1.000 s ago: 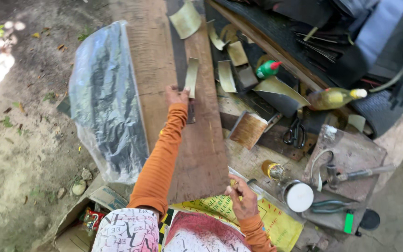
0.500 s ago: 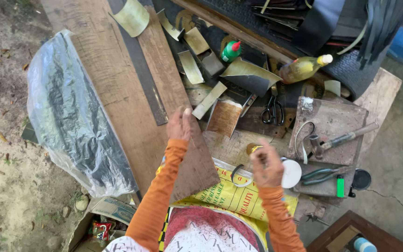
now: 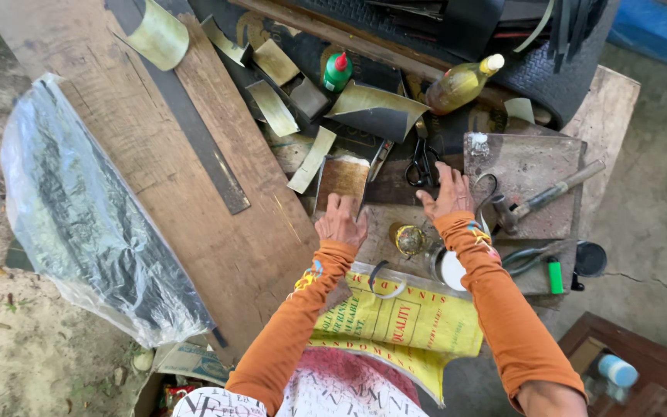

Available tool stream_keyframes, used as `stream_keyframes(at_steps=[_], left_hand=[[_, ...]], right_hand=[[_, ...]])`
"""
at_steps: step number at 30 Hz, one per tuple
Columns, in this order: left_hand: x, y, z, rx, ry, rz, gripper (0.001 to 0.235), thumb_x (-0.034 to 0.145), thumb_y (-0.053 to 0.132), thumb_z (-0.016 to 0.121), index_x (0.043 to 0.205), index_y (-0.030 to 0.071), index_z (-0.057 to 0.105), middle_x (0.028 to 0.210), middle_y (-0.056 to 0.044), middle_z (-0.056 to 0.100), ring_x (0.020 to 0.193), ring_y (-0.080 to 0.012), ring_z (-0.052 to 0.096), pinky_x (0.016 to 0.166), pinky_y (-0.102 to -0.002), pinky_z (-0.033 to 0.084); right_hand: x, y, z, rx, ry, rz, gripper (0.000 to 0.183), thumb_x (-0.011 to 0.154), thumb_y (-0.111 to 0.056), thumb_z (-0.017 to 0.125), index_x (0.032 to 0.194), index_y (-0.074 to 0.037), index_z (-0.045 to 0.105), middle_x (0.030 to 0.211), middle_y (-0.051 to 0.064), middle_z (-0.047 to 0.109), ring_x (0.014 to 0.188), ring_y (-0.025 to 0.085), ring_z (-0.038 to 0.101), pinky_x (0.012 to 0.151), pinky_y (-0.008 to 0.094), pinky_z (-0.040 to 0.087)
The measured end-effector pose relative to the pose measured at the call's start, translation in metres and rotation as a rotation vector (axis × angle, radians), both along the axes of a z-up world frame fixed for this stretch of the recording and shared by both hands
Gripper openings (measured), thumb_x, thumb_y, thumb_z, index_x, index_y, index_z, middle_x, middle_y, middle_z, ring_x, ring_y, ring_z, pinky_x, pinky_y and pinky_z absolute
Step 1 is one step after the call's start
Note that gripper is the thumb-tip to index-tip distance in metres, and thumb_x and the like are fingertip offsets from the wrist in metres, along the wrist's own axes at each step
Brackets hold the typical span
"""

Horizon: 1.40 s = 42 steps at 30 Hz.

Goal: The person applies a yellow viscous substance from a small jar onto a rectangular rubber piece using their fingers, spreading it across the surface. They then handle a plastic-wrapped bundle of black rubber strips and place it on the workbench.

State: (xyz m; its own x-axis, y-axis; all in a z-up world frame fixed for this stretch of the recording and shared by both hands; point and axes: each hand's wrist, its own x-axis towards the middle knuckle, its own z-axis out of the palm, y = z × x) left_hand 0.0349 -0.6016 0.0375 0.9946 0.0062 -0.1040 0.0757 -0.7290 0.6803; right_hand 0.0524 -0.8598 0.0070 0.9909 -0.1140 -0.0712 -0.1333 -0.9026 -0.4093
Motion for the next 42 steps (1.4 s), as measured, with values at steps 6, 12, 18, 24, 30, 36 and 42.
stream_keyframes(at_steps=[6, 12, 18, 24, 30, 36, 42], left_hand=[[0.0, 0.006, -0.009, -0.006, 0.059, 0.02, 0.029, 0.083, 0.032, 0.074, 0.103, 0.013, 0.068, 0.101, -0.011, 0.064, 0.083, -0.0407, 0.067, 0.068, -0.053, 0.051], [0.01, 0.006, -0.019, -0.001, 0.063, -0.081, 0.025, 0.084, 0.032, 0.073, 0.098, 0.011, 0.072, 0.097, -0.013, 0.069, 0.082, -0.0413, 0.068, 0.07, -0.054, 0.052], [0.025, 0.031, 0.03, -0.081, -0.105, -0.112, 0.015, 0.083, 0.021, 0.071, 0.089, 0.008, 0.07, 0.081, -0.009, 0.067, 0.067, -0.0259, 0.067, 0.06, -0.039, 0.055], [0.117, 0.097, 0.097, 0.071, -0.442, -0.272, 0.009, 0.09, 0.014, 0.073, 0.094, 0.007, 0.068, 0.084, -0.007, 0.062, 0.062, -0.0172, 0.06, 0.05, -0.032, 0.051], [0.243, 0.104, 0.091, 0.293, -0.542, -0.469, 0.008, 0.092, 0.008, 0.071, 0.098, 0.005, 0.067, 0.094, -0.013, 0.058, 0.068, -0.0265, 0.064, 0.055, -0.04, 0.053], [0.216, 0.075, 0.053, 0.163, -0.443, -0.449, 0.069, 0.091, 0.011, 0.069, 0.15, -0.004, 0.036, 0.106, -0.016, 0.058, 0.076, -0.0337, 0.067, 0.055, -0.043, 0.054], [0.086, -0.049, -0.027, 0.116, -0.501, -0.888, 0.045, 0.075, 0.015, 0.065, 0.117, 0.0, 0.058, 0.101, -0.016, 0.06, 0.095, -0.0294, 0.061, 0.079, -0.043, 0.055]], right_hand=[[0.021, 0.022, 0.015, -0.118, 0.113, -0.008, 0.092, 0.07, -0.031, 0.087, 0.148, -0.01, 0.044, 0.121, 0.019, 0.062, 0.111, 0.043, 0.054, 0.091, 0.053, 0.046], [0.02, 0.009, -0.001, -0.135, 0.113, -0.019, 0.089, 0.072, -0.024, 0.083, 0.15, -0.011, 0.042, 0.127, 0.017, 0.061, 0.114, 0.042, 0.055, 0.095, 0.053, 0.046], [0.022, -0.008, 0.004, -0.031, 0.016, -0.049, 0.082, 0.078, -0.01, 0.077, 0.152, -0.007, 0.042, 0.121, 0.023, 0.056, 0.108, 0.043, 0.056, 0.09, 0.05, 0.049], [0.014, -0.008, 0.024, 0.172, -0.023, -0.054, 0.065, 0.083, -0.001, 0.071, 0.145, -0.007, 0.05, 0.117, 0.019, 0.059, 0.084, 0.034, 0.063, 0.078, 0.045, 0.052], [0.009, -0.012, 0.017, 0.202, -0.109, -0.001, 0.058, 0.082, 0.002, 0.071, 0.137, -0.006, 0.056, 0.107, 0.016, 0.064, 0.081, 0.03, 0.062, 0.075, 0.041, 0.053], [-0.007, -0.017, 0.021, 0.118, -0.037, -0.011, 0.055, 0.078, 0.001, 0.072, 0.132, -0.006, 0.059, 0.102, 0.015, 0.065, 0.089, 0.033, 0.06, 0.082, 0.042, 0.052], [0.003, -0.021, 0.027, -0.086, -0.121, 0.083, 0.058, 0.071, -0.001, 0.072, 0.128, -0.005, 0.059, 0.107, 0.017, 0.064, 0.102, 0.04, 0.054, 0.091, 0.047, 0.045]])
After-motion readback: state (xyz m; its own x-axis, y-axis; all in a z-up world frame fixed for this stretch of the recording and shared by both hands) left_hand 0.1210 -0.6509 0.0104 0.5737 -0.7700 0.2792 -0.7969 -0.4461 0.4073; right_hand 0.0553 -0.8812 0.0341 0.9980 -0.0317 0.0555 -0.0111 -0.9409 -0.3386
